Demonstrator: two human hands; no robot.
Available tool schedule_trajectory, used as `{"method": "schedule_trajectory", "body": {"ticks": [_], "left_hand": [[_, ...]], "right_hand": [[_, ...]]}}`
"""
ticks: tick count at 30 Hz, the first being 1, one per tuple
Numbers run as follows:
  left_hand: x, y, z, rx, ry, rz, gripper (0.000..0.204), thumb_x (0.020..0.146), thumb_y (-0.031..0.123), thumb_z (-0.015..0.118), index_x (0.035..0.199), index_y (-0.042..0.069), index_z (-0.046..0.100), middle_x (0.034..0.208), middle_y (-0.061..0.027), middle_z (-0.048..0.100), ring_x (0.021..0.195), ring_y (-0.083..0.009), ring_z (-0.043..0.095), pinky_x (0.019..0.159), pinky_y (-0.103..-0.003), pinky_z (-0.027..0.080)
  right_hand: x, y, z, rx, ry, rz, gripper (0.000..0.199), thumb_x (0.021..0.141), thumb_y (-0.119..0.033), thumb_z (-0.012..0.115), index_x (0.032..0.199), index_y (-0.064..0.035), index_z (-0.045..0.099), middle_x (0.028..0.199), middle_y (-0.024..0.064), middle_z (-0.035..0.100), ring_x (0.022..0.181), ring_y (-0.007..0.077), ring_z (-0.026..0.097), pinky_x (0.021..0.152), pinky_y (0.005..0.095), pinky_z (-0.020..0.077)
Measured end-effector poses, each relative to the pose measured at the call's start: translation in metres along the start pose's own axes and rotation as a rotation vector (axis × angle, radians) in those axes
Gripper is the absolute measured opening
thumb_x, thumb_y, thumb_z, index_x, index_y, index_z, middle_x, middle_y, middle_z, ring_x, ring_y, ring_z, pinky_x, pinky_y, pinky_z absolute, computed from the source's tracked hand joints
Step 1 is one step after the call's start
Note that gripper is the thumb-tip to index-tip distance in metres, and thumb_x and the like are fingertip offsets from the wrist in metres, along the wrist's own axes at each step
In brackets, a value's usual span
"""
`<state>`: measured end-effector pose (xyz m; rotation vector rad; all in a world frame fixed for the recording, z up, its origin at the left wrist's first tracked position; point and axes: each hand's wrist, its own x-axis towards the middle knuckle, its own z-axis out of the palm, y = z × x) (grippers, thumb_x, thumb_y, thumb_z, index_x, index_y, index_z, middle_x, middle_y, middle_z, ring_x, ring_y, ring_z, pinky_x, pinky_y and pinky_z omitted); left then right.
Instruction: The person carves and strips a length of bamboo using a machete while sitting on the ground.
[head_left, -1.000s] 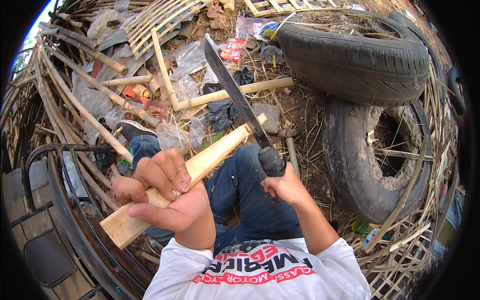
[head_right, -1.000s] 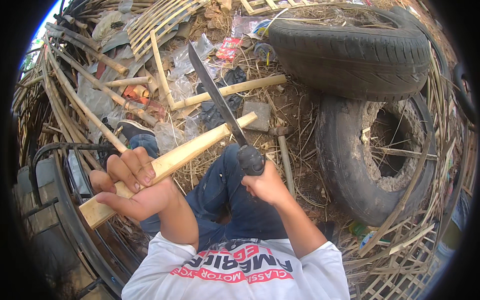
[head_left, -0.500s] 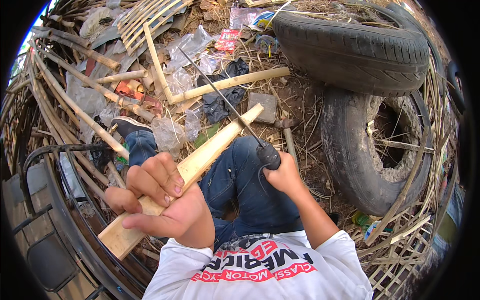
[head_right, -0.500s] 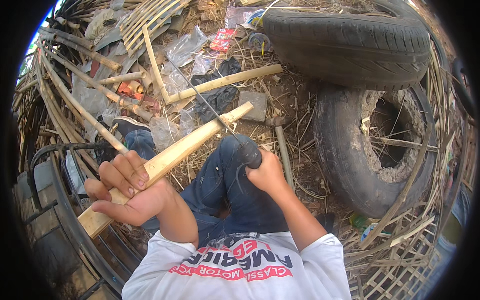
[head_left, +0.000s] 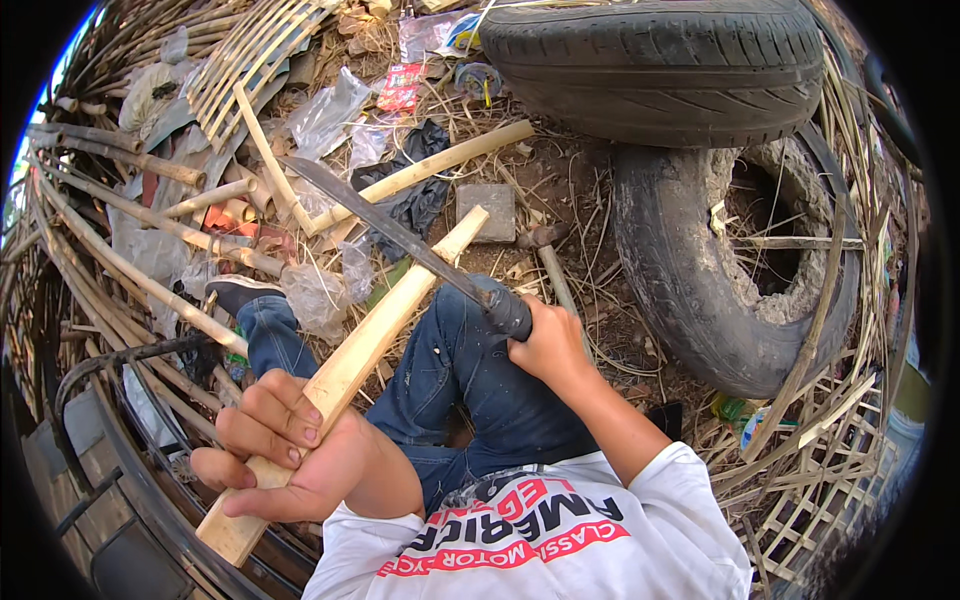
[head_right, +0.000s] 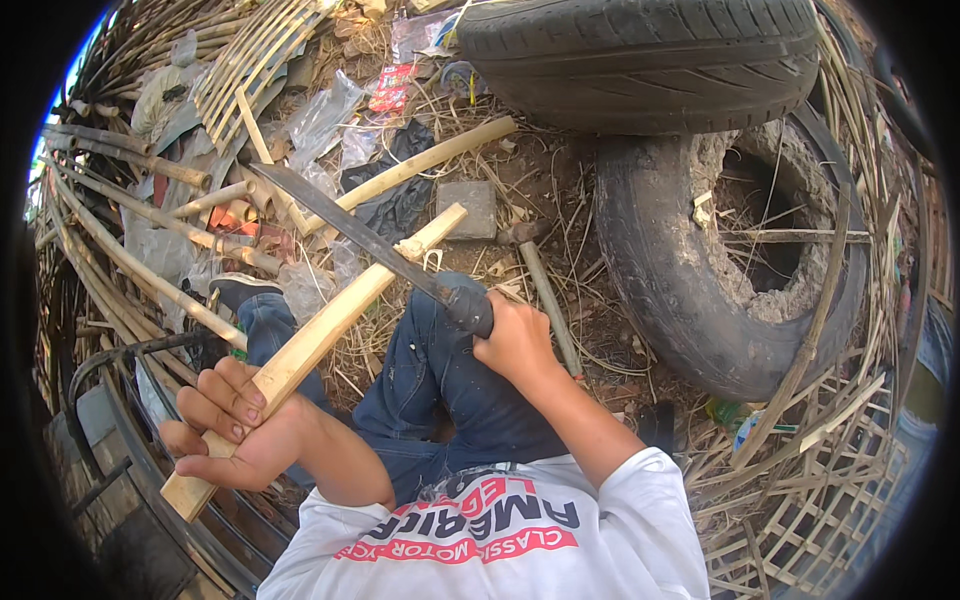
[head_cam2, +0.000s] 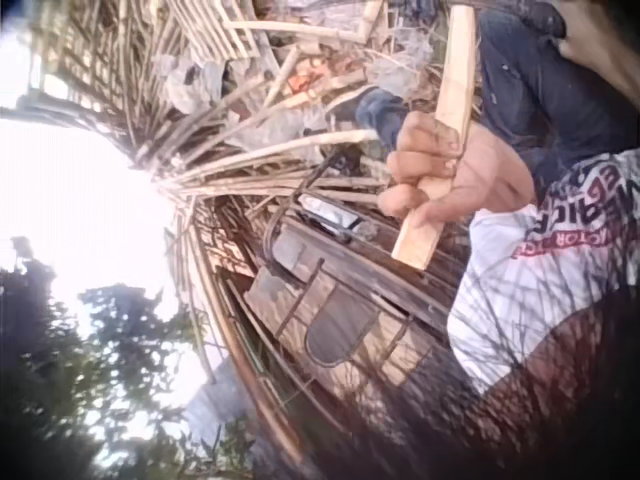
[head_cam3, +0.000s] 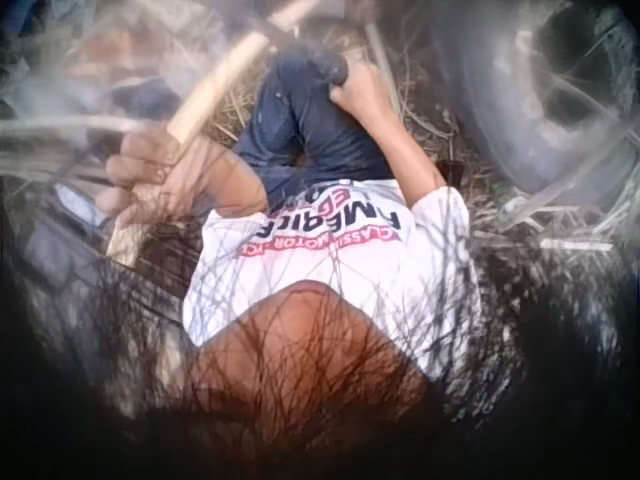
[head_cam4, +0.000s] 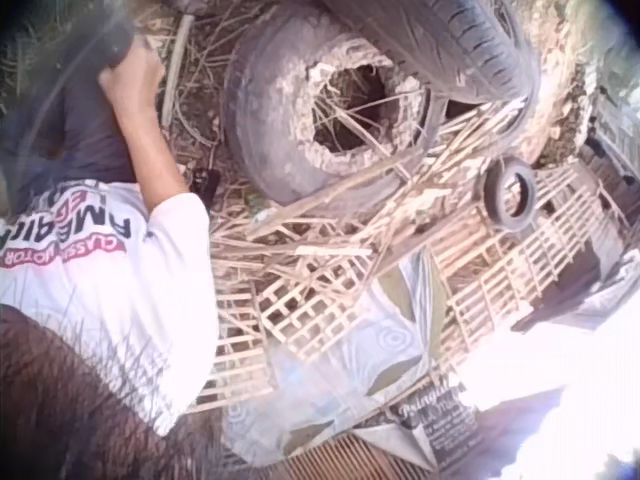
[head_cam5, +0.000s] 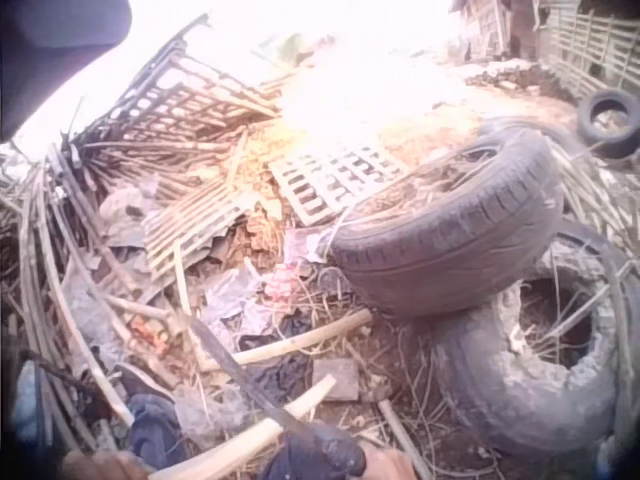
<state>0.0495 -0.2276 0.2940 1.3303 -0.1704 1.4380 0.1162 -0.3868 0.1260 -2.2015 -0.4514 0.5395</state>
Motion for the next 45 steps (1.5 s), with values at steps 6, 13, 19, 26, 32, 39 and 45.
{"method": "schedule_trajectory", "body": {"ticks": [6, 13, 19, 26, 32, 39, 45], "left_hand": [[0.005, -0.006, -0.002, 0.007, 0.029, 0.014, 0.039, 0.096, 0.044, 0.043, 0.073, 0.014, 0.029, 0.053, 0.0021, 0.032, 0.039, -0.0064, 0.026, 0.038, -0.019, 0.021], [0.002, -0.005, 0.004, 0.015, 0.040, 0.032, 0.039, 0.095, 0.045, 0.043, 0.074, 0.015, 0.030, 0.052, 0.0022, 0.031, 0.038, -0.0064, 0.026, 0.038, -0.020, 0.022], [-0.001, -0.003, 0.004, 0.006, 0.032, 0.009, 0.038, 0.095, 0.046, 0.044, 0.076, 0.015, 0.032, 0.053, 0.0021, 0.031, 0.039, -0.0068, 0.028, 0.040, -0.020, 0.025], [0.005, -0.008, 0.001, -0.024, 0.032, 0.005, 0.038, 0.094, 0.045, 0.047, 0.075, 0.016, 0.033, 0.052, 0.0032, 0.033, 0.038, -0.0058, 0.028, 0.039, -0.020, 0.022], [0.003, -0.003, 0.000, 0.066, 0.061, 0.036, 0.038, 0.093, 0.045, 0.048, 0.075, 0.016, 0.033, 0.050, 0.0042, 0.033, 0.037, -0.0049, 0.028, 0.037, -0.019, 0.022], [0.000, -0.004, -0.010, -0.137, -0.272, 0.063, 0.038, 0.092, 0.041, 0.053, 0.074, 0.016, 0.031, 0.046, 0.0051, 0.034, 0.034, -0.0028, 0.034, 0.034, -0.016, 0.032], [-0.009, 0.003, -0.014, -0.085, -0.253, 0.091, 0.037, 0.091, 0.038, 0.056, 0.074, 0.015, 0.032, 0.046, 0.0059, 0.036, 0.034, -0.0031, 0.036, 0.036, -0.019, 0.038]], "right_hand": [[-0.007, -0.013, -0.006, 0.059, -0.075, 0.065, 0.038, 0.063, -0.011, 0.068, 0.099, -0.0008, 0.063, 0.078, 0.0247, 0.064, 0.079, 0.0417, 0.062, 0.073, 0.0466, 0.0496], [-0.024, -0.061, -0.037, 0.196, -0.141, -0.242, 0.032, 0.062, -0.016, 0.071, 0.087, 0.0006, 0.058, 0.071, 0.0222, 0.063, 0.071, 0.0402, 0.063, 0.066, 0.0464, 0.0501], [0.017, 0.051, 0.009, -0.175, -0.021, 0.221, 0.028, 0.065, -0.011, 0.067, 0.089, 0.0010, 0.059, 0.079, 0.0244, 0.064, 0.077, 0.0405, 0.063, 0.070, 0.0458, 0.0498], [-0.012, 0.030, -0.020, 0.107, 0.096, 0.171, 0.033, 0.064, -0.013, 0.068, 0.093, 0.0003, 0.061, 0.078, 0.0249, 0.064, 0.079, 0.0411, 0.063, 0.073, 0.0458, 0.0496], [-0.021, 0.003, -0.009, 0.250, -0.019, -0.090, 0.037, 0.059, -0.014, 0.071, 0.093, -0.0021, 0.060, 0.072, 0.0217, 0.063, 0.074, 0.0386, 0.063, 0.067, 0.0438, 0.0506], [-0.001, 0.003, -0.004, 0.196, -0.080, -0.059, 0.038, 0.057, -0.016, 0.072, 0.092, -0.0024, 0.061, 0.072, 0.0212, 0.064, 0.073, 0.0387, 0.063, 0.068, 0.0458, 0.0502], [-0.005, -0.031, -0.009, 0.178, -0.076, -0.163, 0.035, 0.056, -0.010, 0.068, 0.089, -0.0021, 0.061, 0.071, 0.0214, 0.063, 0.072, 0.0399, 0.063, 0.066, 0.0437, 0.0503]]}}
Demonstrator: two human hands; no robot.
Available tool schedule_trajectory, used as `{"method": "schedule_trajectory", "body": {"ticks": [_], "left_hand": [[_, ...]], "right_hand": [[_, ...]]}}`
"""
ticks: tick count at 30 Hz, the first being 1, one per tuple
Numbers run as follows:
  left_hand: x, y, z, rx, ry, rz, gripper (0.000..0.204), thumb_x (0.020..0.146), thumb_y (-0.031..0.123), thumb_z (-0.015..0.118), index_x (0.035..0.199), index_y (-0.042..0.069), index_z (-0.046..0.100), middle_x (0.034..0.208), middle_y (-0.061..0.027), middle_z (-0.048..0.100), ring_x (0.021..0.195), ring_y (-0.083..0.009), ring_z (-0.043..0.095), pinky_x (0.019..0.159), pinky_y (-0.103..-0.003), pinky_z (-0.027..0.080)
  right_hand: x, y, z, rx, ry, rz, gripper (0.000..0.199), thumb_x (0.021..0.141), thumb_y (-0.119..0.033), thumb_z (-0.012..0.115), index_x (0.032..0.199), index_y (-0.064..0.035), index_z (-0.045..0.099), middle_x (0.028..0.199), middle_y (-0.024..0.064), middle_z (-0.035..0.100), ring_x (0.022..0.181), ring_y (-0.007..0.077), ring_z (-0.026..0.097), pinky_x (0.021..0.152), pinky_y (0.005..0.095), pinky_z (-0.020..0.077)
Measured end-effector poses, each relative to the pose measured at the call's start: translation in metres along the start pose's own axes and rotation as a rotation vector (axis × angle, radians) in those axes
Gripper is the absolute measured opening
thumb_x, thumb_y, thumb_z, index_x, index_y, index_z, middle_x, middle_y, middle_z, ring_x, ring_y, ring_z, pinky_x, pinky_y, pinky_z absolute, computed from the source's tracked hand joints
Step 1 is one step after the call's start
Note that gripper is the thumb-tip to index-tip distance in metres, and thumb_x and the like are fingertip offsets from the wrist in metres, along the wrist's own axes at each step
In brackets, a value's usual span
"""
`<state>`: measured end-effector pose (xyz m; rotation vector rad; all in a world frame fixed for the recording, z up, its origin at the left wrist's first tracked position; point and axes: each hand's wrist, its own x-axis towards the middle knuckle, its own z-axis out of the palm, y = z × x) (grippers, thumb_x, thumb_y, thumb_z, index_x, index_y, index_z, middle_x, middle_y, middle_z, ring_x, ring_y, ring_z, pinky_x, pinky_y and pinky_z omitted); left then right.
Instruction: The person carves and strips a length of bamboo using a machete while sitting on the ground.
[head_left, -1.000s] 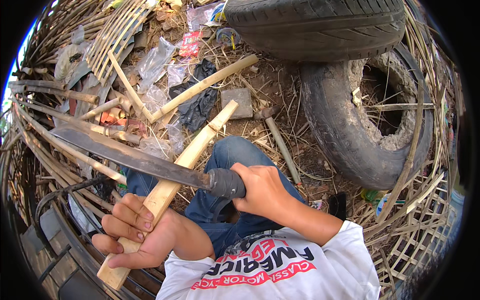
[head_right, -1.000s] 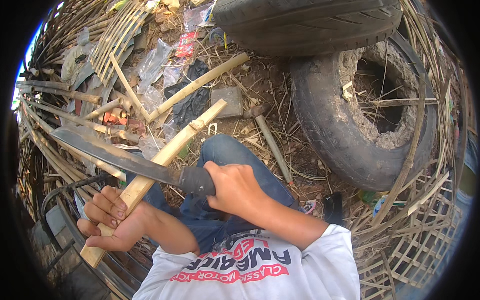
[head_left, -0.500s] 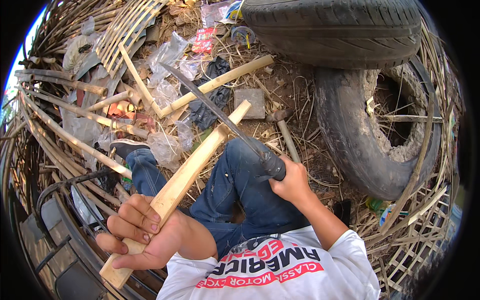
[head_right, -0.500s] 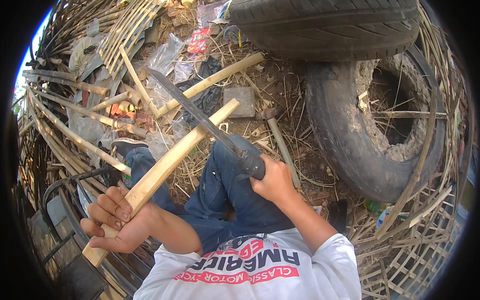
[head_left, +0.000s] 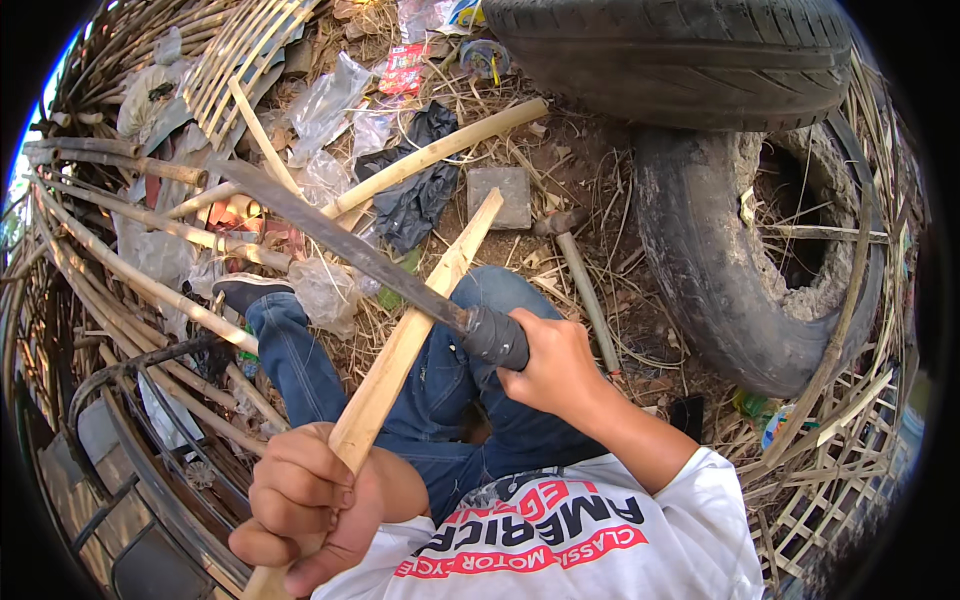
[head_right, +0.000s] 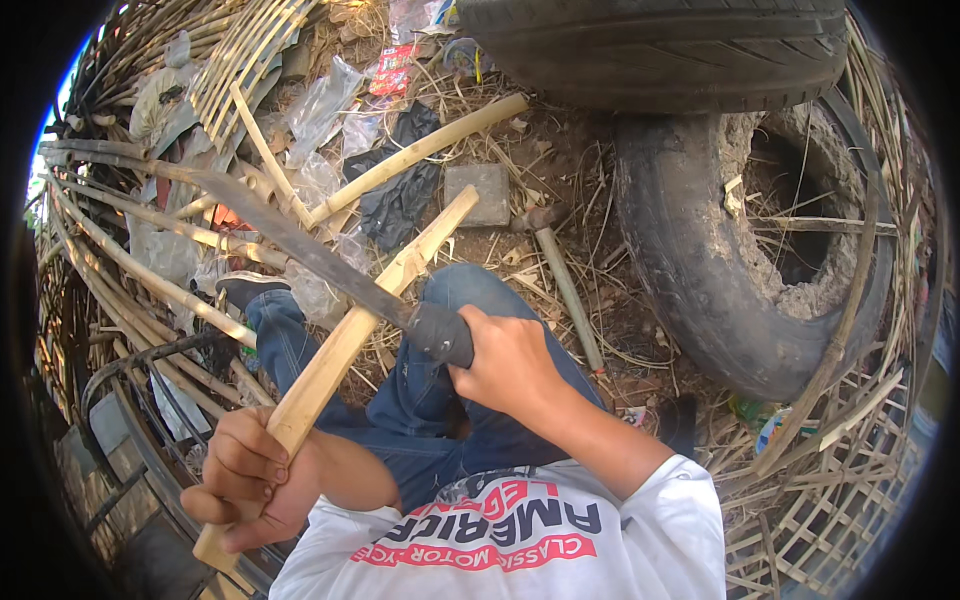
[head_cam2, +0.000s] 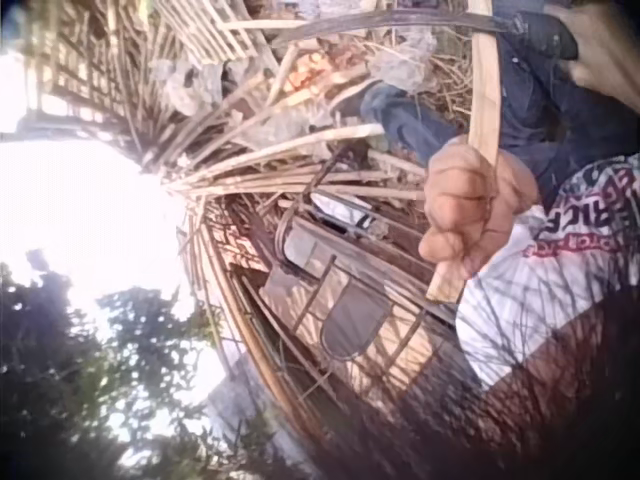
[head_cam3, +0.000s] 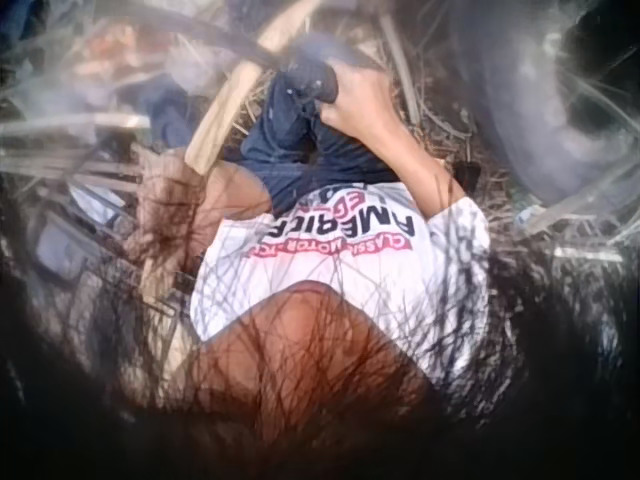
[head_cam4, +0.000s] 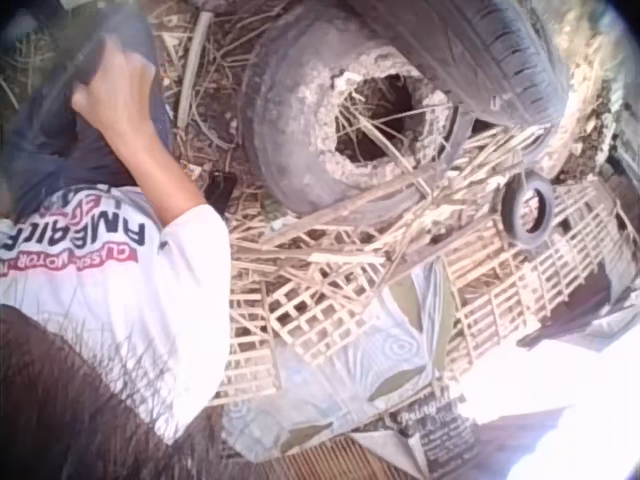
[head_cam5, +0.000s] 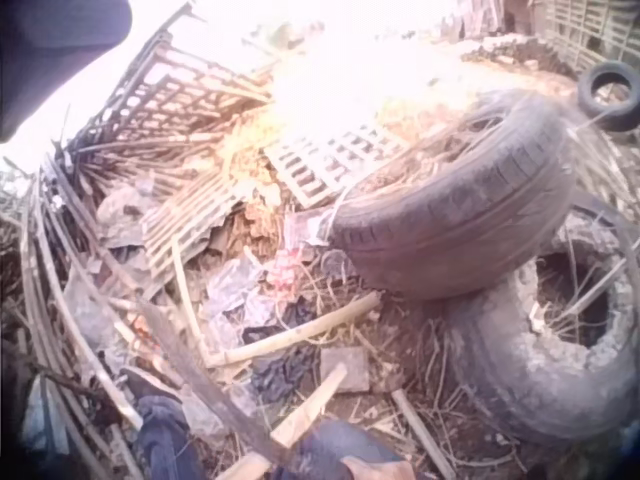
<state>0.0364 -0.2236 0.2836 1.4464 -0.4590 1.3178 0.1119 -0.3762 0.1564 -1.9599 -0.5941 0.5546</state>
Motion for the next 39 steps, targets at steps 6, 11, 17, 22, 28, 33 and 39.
{"method": "schedule_trajectory", "body": {"ticks": [6, 11, 17, 22, 28, 33, 39], "left_hand": [[0.001, 0.000, -0.001, 0.041, 0.064, -0.023, 0.037, 0.092, 0.039, 0.054, 0.074, 0.015, 0.032, 0.046, 0.0057, 0.035, 0.034, -0.0030, 0.036, 0.036, -0.018, 0.038], [-0.004, 0.000, 0.004, 0.009, 0.066, 0.002, 0.037, 0.091, 0.041, 0.054, 0.074, 0.016, 0.033, 0.048, 0.0057, 0.036, 0.037, -0.0035, 0.036, 0.039, -0.018, 0.033], [-0.004, -0.003, -0.001, 0.065, 0.109, 0.002, 0.038, 0.092, 0.042, 0.052, 0.076, 0.015, 0.032, 0.048, 0.0053, 0.036, 0.035, -0.0031, 0.036, 0.036, -0.017, 0.035], [-0.004, 0.002, 0.000, 0.019, 0.073, 0.009, 0.036, 0.092, 0.041, 0.052, 0.075, 0.016, 0.032, 0.047, 0.0052, 0.036, 0.036, -0.0042, 0.038, 0.035, -0.018, 0.037], [-0.008, 0.004, 0.005, 0.058, 0.009, 0.006, 0.037, 0.091, 0.041, 0.053, 0.075, 0.015, 0.032, 0.049, 0.0061, 0.036, 0.038, -0.0043, 0.039, 0.039, -0.018, 0.034], [-0.005, 0.002, 0.005, 0.050, 0.086, -0.017, 0.038, 0.092, 0.042, 0.052, 0.075, 0.015, 0.032, 0.049, 0.0057, 0.037, 0.036, -0.0039, 0.037, 0.037, -0.018, 0.033], [-0.007, 0.003, 0.004, 0.070, 0.116, 0.000, 0.037, 0.091, 0.042, 0.053, 0.075, 0.016, 0.032, 0.049, 0.0056, 0.037, 0.036, -0.0038, 0.036, 0.037, -0.018, 0.032]], "right_hand": [[0.006, 0.030, 0.010, 0.003, 0.079, 0.088, 0.032, 0.056, -0.010, 0.069, 0.086, -0.0019, 0.062, 0.073, 0.0216, 0.064, 0.073, 0.0401, 0.063, 0.067, 0.0434, 0.0505], [0.006, -0.019, 0.001, -0.017, -0.030, -0.035, 0.031, 0.057, -0.010, 0.070, 0.087, -0.0026, 0.062, 0.072, 0.0222, 0.063, 0.072, 0.0404, 0.062, 0.067, 0.0438, 0.0503], [0.018, 0.026, 0.002, -0.079, 0.055, 0.062, 0.036, 0.057, -0.008, 0.069, 0.092, -0.0006, 0.063, 0.076, 0.0218, 0.064, 0.074, 0.0407, 0.062, 0.068, 0.0426, 0.0506], [0.005, 0.009, 0.001, -0.085, 0.017, 0.101, 0.039, 0.058, -0.012, 0.072, 0.094, -0.0009, 0.063, 0.072, 0.0217, 0.064, 0.073, 0.0395, 0.063, 0.068, 0.0441, 0.0510], [0.015, 0.049, -0.009, 0.877, -0.476, 0.632, 0.015, 0.066, -0.003, 0.063, 0.080, -0.0001, 0.058, 0.057, 0.0124, 0.058, 0.049, 0.0236, 0.058, 0.055, 0.0397, 0.0480], [0.006, 0.004, -0.008, 0.626, -0.244, 0.246, 0.013, 0.065, 0.003, 0.062, 0.074, -0.0008, 0.055, 0.059, 0.0040, 0.055, 0.047, 0.0124, 0.052, 0.049, 0.0299, 0.0421], [-0.002, -0.026, -0.012, 0.091, -0.014, -0.093, 0.027, 0.060, -0.012, 0.069, 0.083, -0.0028, 0.060, 0.077, 0.0196, 0.064, 0.073, 0.0388, 0.062, 0.066, 0.0426, 0.0501]]}}
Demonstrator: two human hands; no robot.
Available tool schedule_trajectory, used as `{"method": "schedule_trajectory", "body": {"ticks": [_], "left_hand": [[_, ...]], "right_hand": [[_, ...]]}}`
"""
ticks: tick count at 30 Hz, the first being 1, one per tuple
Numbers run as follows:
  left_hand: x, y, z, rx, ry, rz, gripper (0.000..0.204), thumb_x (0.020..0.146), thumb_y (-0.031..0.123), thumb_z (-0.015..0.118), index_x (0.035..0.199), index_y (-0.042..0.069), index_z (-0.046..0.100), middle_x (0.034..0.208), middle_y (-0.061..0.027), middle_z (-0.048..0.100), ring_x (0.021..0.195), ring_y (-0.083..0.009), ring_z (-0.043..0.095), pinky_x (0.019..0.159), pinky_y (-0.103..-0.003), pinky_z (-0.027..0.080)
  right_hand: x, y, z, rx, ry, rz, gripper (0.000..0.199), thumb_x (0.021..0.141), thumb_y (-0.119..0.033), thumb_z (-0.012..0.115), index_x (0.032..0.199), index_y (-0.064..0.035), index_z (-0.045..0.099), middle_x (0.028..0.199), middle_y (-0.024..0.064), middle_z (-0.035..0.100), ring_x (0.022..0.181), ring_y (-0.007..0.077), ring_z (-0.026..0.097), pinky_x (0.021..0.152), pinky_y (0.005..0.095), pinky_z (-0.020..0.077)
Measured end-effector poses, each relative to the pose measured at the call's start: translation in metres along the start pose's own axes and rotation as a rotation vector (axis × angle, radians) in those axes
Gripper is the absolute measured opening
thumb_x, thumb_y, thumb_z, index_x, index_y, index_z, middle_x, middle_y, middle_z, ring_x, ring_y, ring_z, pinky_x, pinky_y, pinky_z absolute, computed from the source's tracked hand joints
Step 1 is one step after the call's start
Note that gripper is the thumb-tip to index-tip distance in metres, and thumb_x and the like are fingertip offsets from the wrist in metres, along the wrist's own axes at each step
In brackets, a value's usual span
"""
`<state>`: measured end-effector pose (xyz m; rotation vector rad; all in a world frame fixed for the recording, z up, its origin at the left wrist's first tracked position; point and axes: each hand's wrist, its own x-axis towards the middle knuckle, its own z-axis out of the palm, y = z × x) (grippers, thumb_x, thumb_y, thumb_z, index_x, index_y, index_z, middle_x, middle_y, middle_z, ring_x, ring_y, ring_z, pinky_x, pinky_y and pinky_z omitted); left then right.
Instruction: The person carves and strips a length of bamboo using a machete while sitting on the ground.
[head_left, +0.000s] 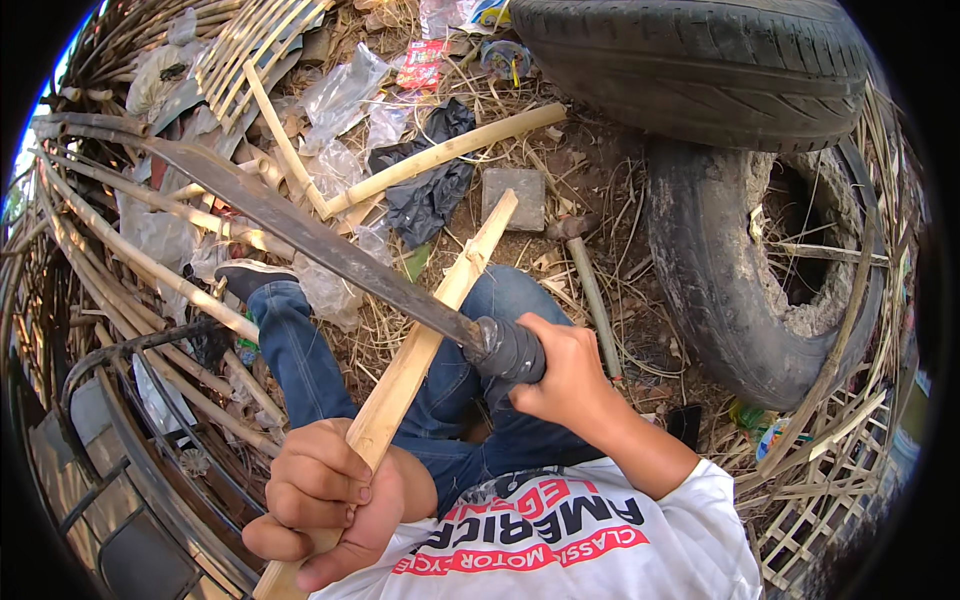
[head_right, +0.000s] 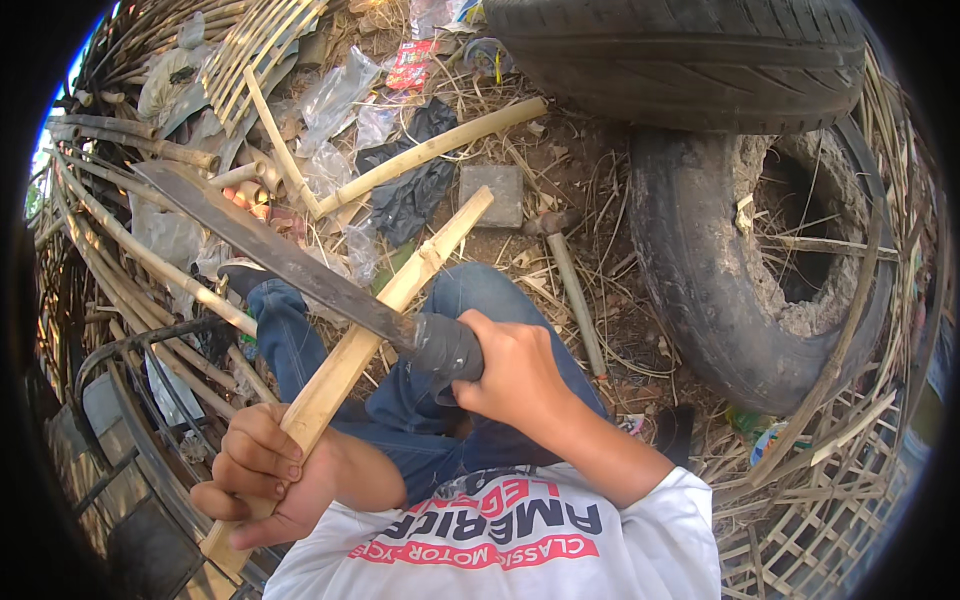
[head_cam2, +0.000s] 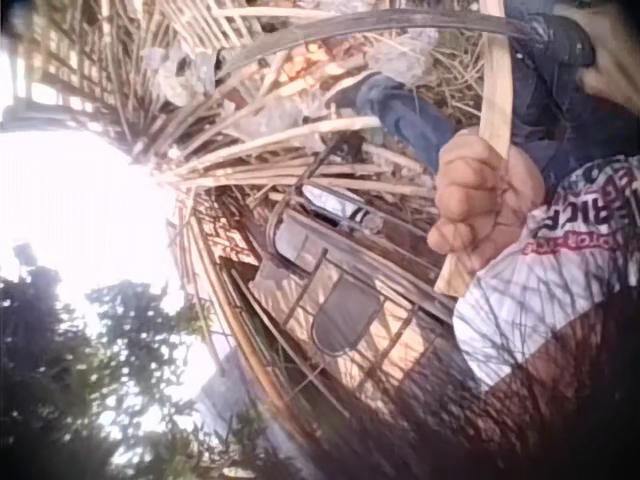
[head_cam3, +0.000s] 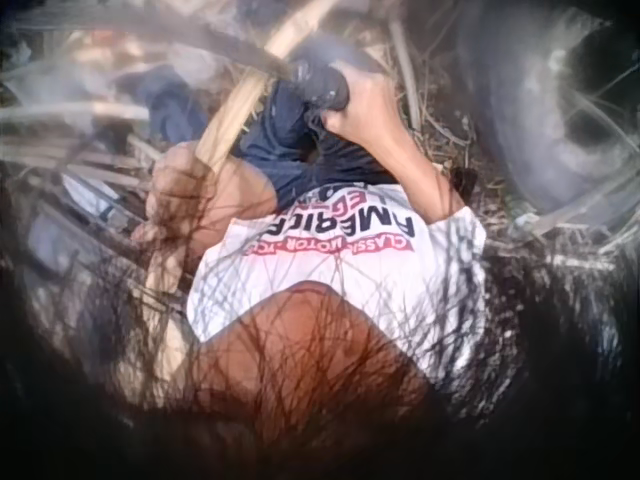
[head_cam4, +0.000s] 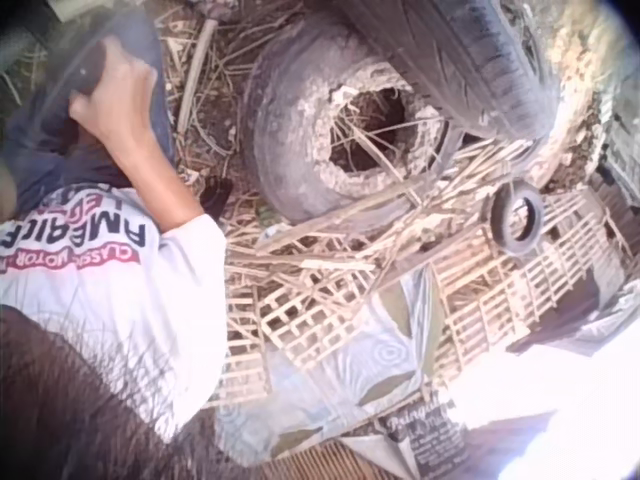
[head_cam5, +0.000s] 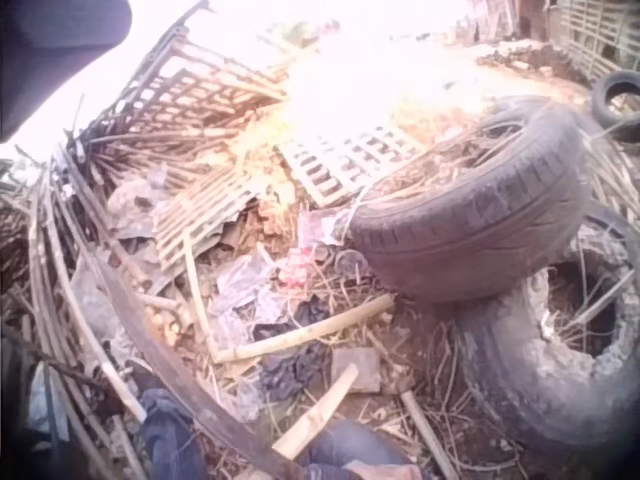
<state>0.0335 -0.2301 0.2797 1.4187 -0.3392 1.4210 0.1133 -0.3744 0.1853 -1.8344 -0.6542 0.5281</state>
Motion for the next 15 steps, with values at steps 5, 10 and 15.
{"method": "schedule_trajectory", "body": {"ticks": [5, 10, 15], "left_hand": [[-0.001, -0.004, -0.002, -0.007, 0.067, 0.002, 0.038, 0.092, 0.041, 0.053, 0.075, 0.015, 0.031, 0.048, 0.0049, 0.037, 0.034, -0.0034, 0.037, 0.034, -0.016, 0.034], [0.000, 0.001, -0.010, 0.040, 0.026, 0.006, 0.037, 0.092, 0.041, 0.052, 0.074, 0.016, 0.031, 0.048, 0.0064, 0.036, 0.035, -0.0026, 0.036, 0.038, -0.016, 0.033], [0.002, -0.001, -0.009, 0.024, 0.017, -0.023, 0.037, 0.092, 0.042, 0.052, 0.074, 0.016, 0.031, 0.048, 0.0059, 0.036, 0.035, -0.0027, 0.036, 0.038, -0.017, 0.034]], "right_hand": [[0.006, 0.052, 0.012, -0.169, 0.075, 0.212, 0.035, 0.057, -0.008, 0.069, 0.091, -0.0004, 0.063, 0.075, 0.0237, 0.063, 0.076, 0.0408, 0.063, 0.067, 0.0425, 0.0508], [-0.006, 0.009, 0.005, -0.105, -0.004, 0.085, 0.034, 0.059, -0.011, 0.069, 0.089, -0.0010, 0.061, 0.070, 0.0218, 0.063, 0.069, 0.0395, 0.063, 0.064, 0.0439, 0.0505], [0.002, 0.052, 0.012, -0.165, 0.083, 0.146, 0.032, 0.060, -0.013, 0.070, 0.088, -0.0021, 0.061, 0.071, 0.0194, 0.064, 0.071, 0.0376, 0.063, 0.066, 0.0454, 0.0502]]}}
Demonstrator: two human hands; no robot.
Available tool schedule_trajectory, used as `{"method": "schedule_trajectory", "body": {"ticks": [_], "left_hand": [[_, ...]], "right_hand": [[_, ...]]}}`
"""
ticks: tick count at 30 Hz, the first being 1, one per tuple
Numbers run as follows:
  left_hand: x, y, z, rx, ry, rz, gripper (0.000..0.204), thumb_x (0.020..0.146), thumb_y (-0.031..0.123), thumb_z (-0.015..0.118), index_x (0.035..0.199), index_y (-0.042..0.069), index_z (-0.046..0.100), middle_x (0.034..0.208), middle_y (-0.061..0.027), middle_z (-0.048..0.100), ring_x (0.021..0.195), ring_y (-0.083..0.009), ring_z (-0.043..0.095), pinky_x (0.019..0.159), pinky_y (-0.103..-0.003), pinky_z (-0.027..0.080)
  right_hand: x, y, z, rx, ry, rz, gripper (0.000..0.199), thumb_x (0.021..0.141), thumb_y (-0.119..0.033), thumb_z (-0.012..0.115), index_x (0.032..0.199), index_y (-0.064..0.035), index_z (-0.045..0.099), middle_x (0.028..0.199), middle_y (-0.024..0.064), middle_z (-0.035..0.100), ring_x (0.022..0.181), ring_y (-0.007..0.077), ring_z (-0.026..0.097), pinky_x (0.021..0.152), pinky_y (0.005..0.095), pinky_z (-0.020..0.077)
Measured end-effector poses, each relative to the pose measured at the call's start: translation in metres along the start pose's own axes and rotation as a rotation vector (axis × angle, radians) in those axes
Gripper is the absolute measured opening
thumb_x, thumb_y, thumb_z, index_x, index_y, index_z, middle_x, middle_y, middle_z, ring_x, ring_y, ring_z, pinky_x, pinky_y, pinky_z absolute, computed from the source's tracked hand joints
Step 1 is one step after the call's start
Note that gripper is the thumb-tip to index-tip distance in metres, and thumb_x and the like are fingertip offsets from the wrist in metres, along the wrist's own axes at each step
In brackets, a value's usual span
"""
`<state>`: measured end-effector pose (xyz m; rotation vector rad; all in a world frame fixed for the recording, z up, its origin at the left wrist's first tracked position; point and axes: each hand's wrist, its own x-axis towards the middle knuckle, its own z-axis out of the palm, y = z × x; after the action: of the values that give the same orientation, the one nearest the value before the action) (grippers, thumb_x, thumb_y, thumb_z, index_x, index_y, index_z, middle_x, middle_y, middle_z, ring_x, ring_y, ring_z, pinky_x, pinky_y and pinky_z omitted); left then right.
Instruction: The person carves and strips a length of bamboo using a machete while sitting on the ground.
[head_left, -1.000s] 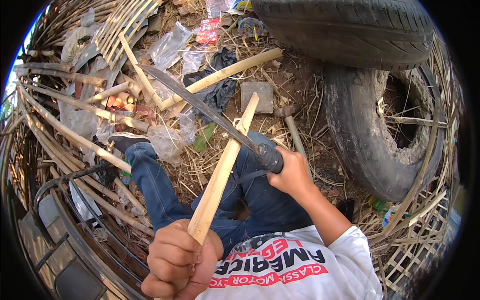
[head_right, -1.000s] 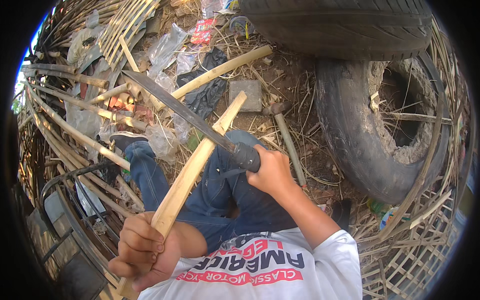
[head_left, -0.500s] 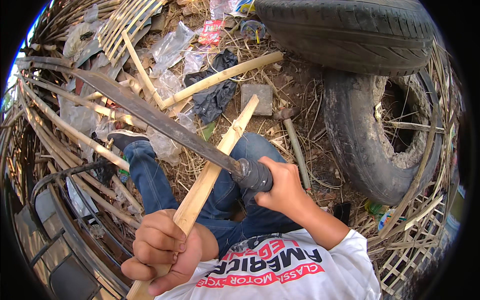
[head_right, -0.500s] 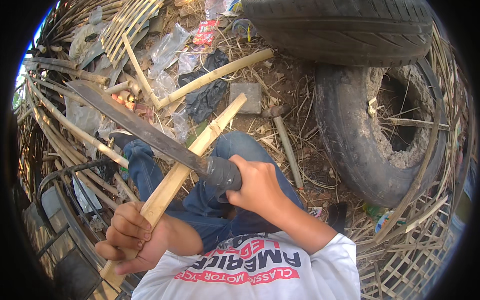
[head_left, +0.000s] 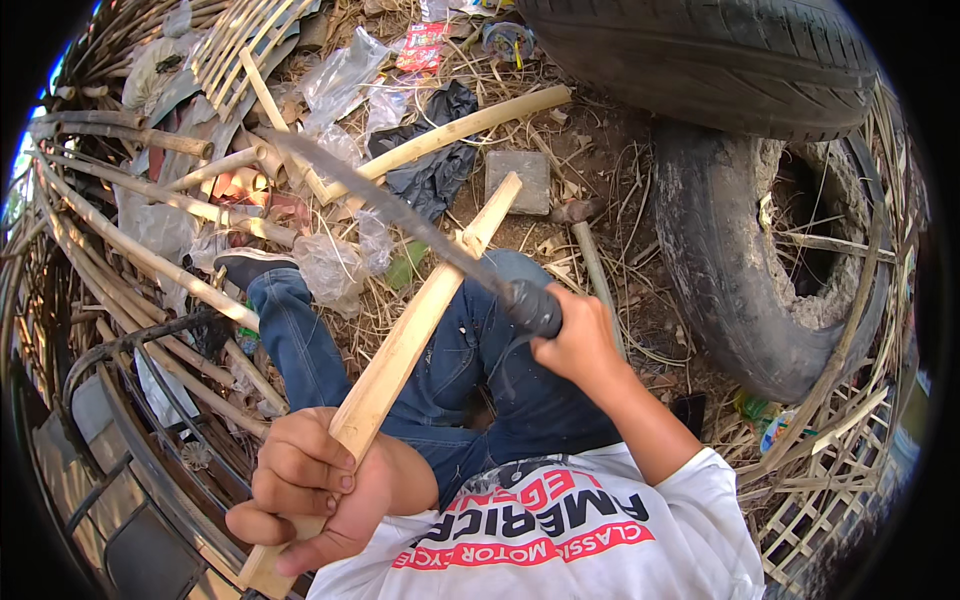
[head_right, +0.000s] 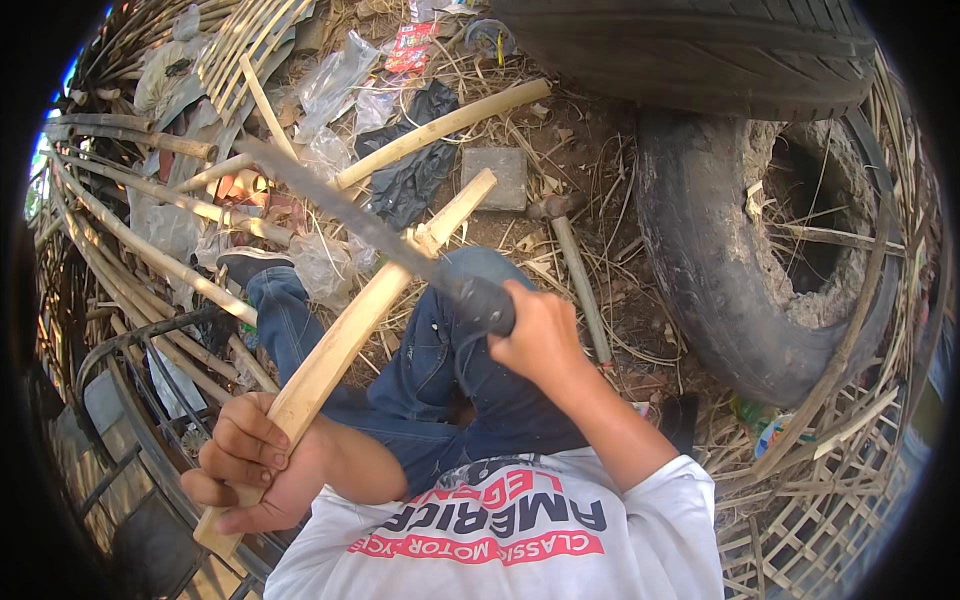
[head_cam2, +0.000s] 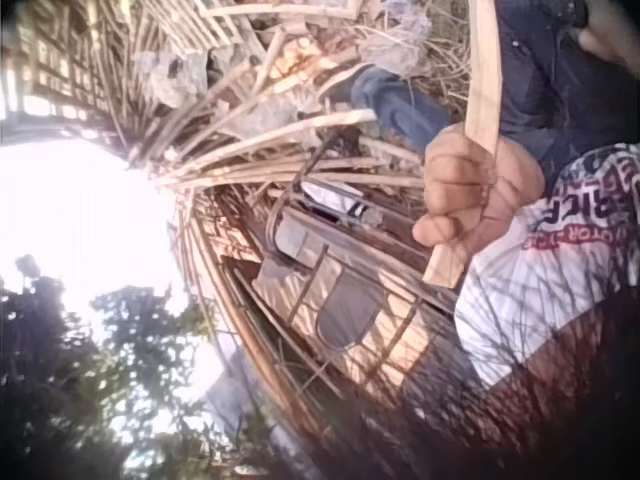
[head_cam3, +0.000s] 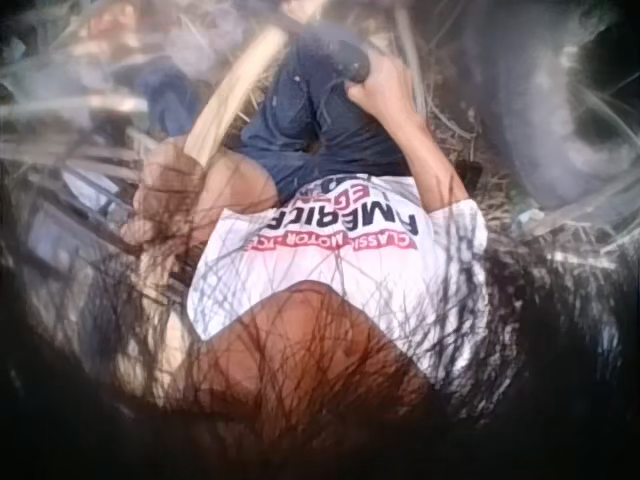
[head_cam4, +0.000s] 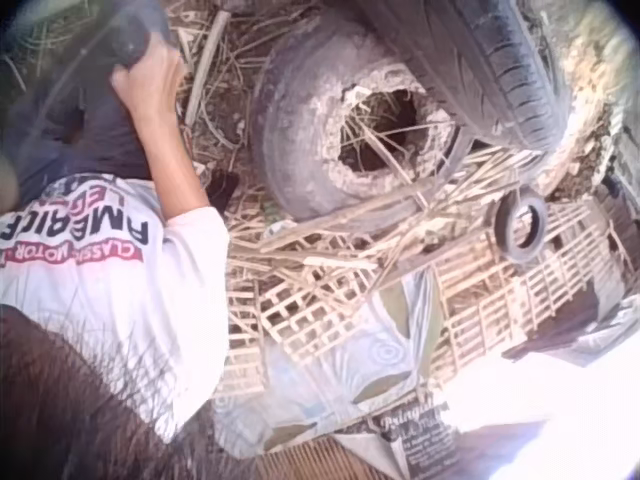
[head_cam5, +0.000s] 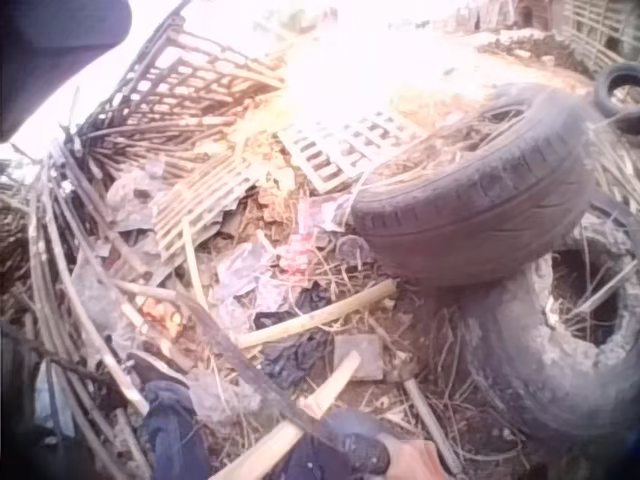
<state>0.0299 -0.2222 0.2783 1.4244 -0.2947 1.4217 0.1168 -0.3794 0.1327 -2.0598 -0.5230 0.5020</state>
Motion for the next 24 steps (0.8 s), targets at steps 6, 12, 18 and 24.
{"method": "schedule_trajectory", "body": {"ticks": [6, 12, 18, 24], "left_hand": [[0.000, -0.002, -0.005, 0.007, 0.036, -0.013, 0.037, 0.092, 0.042, 0.051, 0.074, 0.016, 0.032, 0.048, 0.0058, 0.036, 0.036, -0.0028, 0.036, 0.038, -0.016, 0.034], [-0.003, 0.000, 0.005, -0.016, 0.018, 0.037, 0.037, 0.092, 0.042, 0.051, 0.075, 0.016, 0.032, 0.048, 0.0057, 0.036, 0.035, -0.0032, 0.036, 0.038, -0.016, 0.034], [-0.004, 0.000, 0.001, 0.001, 0.044, -0.006, 0.039, 0.092, 0.045, 0.050, 0.074, 0.016, 0.031, 0.048, 0.0048, 0.035, 0.035, -0.0041, 0.034, 0.036, -0.017, 0.032], [-0.005, 0.000, 0.000, -0.025, 0.005, 0.030, 0.039, 0.093, 0.045, 0.049, 0.075, 0.016, 0.030, 0.048, 0.0045, 0.036, 0.035, -0.0041, 0.036, 0.035, -0.016, 0.033]], "right_hand": [[-0.007, -0.016, -0.009, -0.079, -0.066, 0.114, 0.035, 0.058, -0.012, 0.070, 0.090, -0.0017, 0.062, 0.074, 0.0227, 0.063, 0.074, 0.0395, 0.063, 0.067, 0.0440, 0.0503], [-0.012, -0.038, -0.017, 0.059, -0.105, -0.107, 0.033, 0.058, -0.010, 0.069, 0.089, -0.0014, 0.062, 0.071, 0.0225, 0.063, 0.073, 0.0400, 0.063, 0.066, 0.0439, 0.0503], [0.001, -0.008, -0.008, -0.063, 0.001, 0.053, 0.032, 0.057, -0.009, 0.069, 0.087, -0.0014, 0.062, 0.071, 0.0228, 0.063, 0.073, 0.0407, 0.062, 0.066, 0.0435, 0.0504], [-0.007, -0.064, -0.022, 0.116, -0.124, -0.237, 0.035, 0.056, -0.010, 0.069, 0.089, -0.0017, 0.061, 0.071, 0.0220, 0.063, 0.073, 0.0406, 0.062, 0.066, 0.0441, 0.0501]]}}
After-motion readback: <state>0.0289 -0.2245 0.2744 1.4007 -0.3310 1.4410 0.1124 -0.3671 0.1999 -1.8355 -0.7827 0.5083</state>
